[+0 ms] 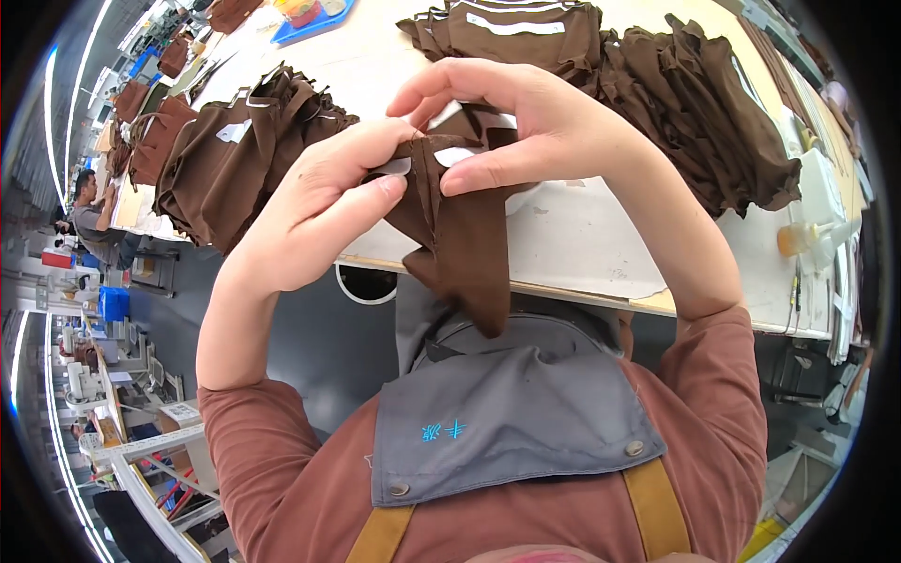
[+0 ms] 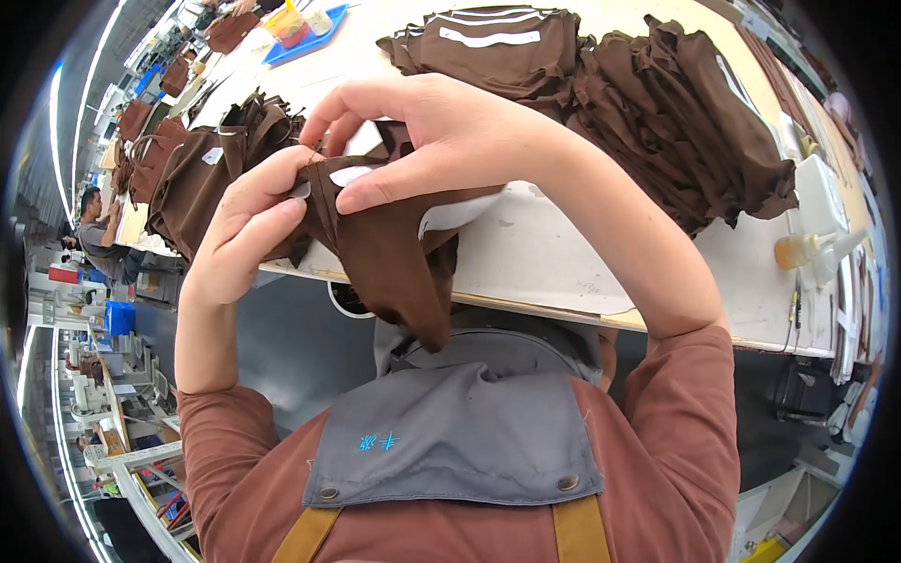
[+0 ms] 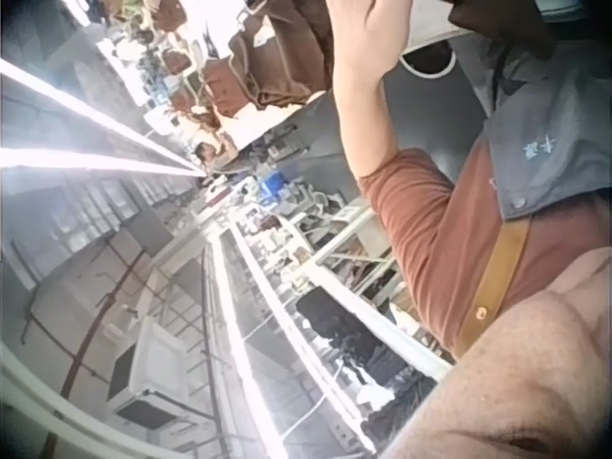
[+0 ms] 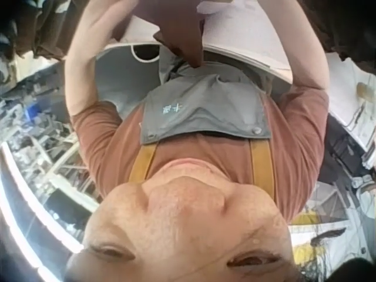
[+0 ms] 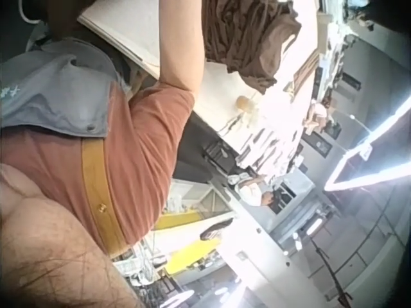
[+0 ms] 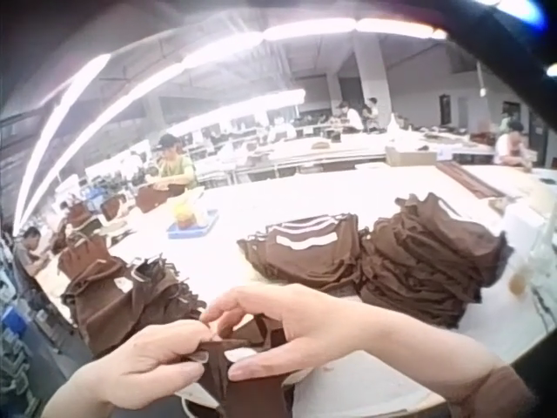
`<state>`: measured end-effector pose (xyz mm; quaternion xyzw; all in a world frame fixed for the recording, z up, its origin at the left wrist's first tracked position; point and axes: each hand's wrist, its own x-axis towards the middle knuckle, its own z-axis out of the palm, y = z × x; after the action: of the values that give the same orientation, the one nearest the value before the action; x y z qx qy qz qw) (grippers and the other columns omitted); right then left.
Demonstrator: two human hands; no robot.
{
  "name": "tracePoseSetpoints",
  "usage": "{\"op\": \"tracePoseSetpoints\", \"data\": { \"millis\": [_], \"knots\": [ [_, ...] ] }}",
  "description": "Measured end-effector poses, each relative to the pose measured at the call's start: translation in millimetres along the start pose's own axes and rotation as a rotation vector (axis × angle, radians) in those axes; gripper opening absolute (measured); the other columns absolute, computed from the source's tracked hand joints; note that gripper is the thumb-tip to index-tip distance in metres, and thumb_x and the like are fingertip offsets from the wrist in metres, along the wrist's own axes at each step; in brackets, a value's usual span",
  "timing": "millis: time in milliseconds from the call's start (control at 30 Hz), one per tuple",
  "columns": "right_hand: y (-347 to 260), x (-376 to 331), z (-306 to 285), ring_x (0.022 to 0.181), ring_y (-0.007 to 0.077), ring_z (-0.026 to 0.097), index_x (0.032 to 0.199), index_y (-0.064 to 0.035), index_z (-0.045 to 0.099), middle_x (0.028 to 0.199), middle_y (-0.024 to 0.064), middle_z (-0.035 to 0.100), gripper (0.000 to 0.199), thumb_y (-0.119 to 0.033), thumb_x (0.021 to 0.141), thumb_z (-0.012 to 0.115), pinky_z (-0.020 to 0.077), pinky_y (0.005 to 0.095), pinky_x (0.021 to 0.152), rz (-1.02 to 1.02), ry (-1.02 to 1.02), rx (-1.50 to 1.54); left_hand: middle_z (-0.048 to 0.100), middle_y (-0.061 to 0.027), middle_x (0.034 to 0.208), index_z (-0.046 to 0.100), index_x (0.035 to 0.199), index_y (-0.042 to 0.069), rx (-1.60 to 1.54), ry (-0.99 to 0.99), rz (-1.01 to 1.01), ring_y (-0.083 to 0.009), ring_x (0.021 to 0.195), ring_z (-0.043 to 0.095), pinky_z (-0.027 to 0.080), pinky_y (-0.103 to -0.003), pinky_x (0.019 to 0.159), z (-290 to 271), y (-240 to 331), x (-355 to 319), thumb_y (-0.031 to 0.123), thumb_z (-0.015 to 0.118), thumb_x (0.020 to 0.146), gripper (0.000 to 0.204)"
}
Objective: Inspecting and aligning garment components for assembly on a workshop table.
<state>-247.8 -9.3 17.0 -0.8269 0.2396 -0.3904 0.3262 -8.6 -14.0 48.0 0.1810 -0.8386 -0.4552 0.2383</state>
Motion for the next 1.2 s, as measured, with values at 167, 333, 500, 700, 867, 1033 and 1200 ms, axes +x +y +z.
{"op": "tracePoseSetpoints", "data": {
  "millis": [167,333,500,700,867,1033,1200],
  "knots": [
    [-7.2,-9.2,4.7,0.076,0.01,0.052,0.098,-0.0061,0.065,0.082,-0.0003,0.058,0.036,-0.037,0.083,0.075,0.043,0.0252,0.066,0.197,-0.077,0.011,0.051,-0.0042,0.075,0.065,0.094,0.0,0.399,0.077,-0.027,-0.0165,0.073,0.052,0.043,-0.026,0.066,-1.2,2.4,-3.8,0.008,0.062,0.088,0.01],
    [-20.3,-18.3,20.6,0.062,0.0101,0.048,0.089,-0.0036,0.063,0.065,0.001,0.054,0.027,-0.028,0.082,0.074,0.04,0.0272,0.057,0.469,0.063,-0.029,0.049,-0.004,0.077,0.066,0.089,-0.001,0.44,0.2,-0.027,-0.0126,0.067,0.047,0.038,-0.026,0.061,9.8,-7.4,-9.6,0.005,0.063,0.084,0.008],
    [-15.2,-34.3,36.5,0.057,0.0072,0.047,0.09,-0.0038,0.067,0.061,-0.0001,0.053,0.023,-0.026,0.085,0.07,0.0389,0.0252,0.054,0.345,0.205,-0.077,0.049,-0.001,0.073,0.069,0.089,0.0,0.138,0.188,-0.087,-0.0091,0.065,0.044,0.035,-0.024,0.059,9.8,-25.9,-14.1,0.009,0.067,0.084,0.01],
    [-7.6,-46.5,44.7,0.064,0.002,0.047,0.095,-0.0032,0.07,0.068,-0.0043,0.056,0.02,-0.022,0.091,0.066,0.0392,0.0208,0.058,0.471,0.208,0.191,0.048,0.0013,0.072,0.069,0.089,0.0,0.059,0.168,-0.104,-0.0068,0.066,0.042,0.034,-0.023,0.06,22.2,-42.1,-16.3,0.013,0.065,0.092,0.014],
    [-9.2,-49.9,46.7,0.069,0.0006,0.048,0.094,-0.0021,0.07,0.073,-0.0069,0.058,0.017,-0.019,0.091,0.067,0.0391,0.0191,0.06,0.469,0.19,0.29,0.048,0.0026,0.073,0.07,0.089,0.001,-0.021,0.135,-0.112,-0.0055,0.066,0.041,0.033,-0.023,0.059,23.6,-49.1,-16.8,0.013,0.066,0.091,0.013],
    [-10.7,-49.6,45.4,0.069,0.0006,0.048,0.094,-0.0025,0.07,0.073,-0.0071,0.059,0.017,-0.018,0.091,0.066,0.0394,0.0194,0.061,0.496,0.162,0.292,0.048,0.0051,0.074,0.071,0.089,0.001,-0.087,0.109,-0.166,-0.0029,0.066,0.04,0.031,-0.021,0.058,26.3,-49.4,-17.3,0.012,0.068,0.089,0.01],
    [-6.0,-51.0,46.9,0.068,0.0015,0.049,0.094,-0.0027,0.07,0.072,-0.0058,0.058,0.017,-0.018,0.092,0.062,0.0398,0.0198,0.061,0.572,0.205,0.388,0.051,0.0046,0.075,0.071,0.088,0.001,-0.153,0.109,-0.186,-0.0023,0.065,0.041,0.031,-0.02,0.057,26.0,-54.5,-16.8,0.01,0.068,0.088,0.009]
  ]
}}
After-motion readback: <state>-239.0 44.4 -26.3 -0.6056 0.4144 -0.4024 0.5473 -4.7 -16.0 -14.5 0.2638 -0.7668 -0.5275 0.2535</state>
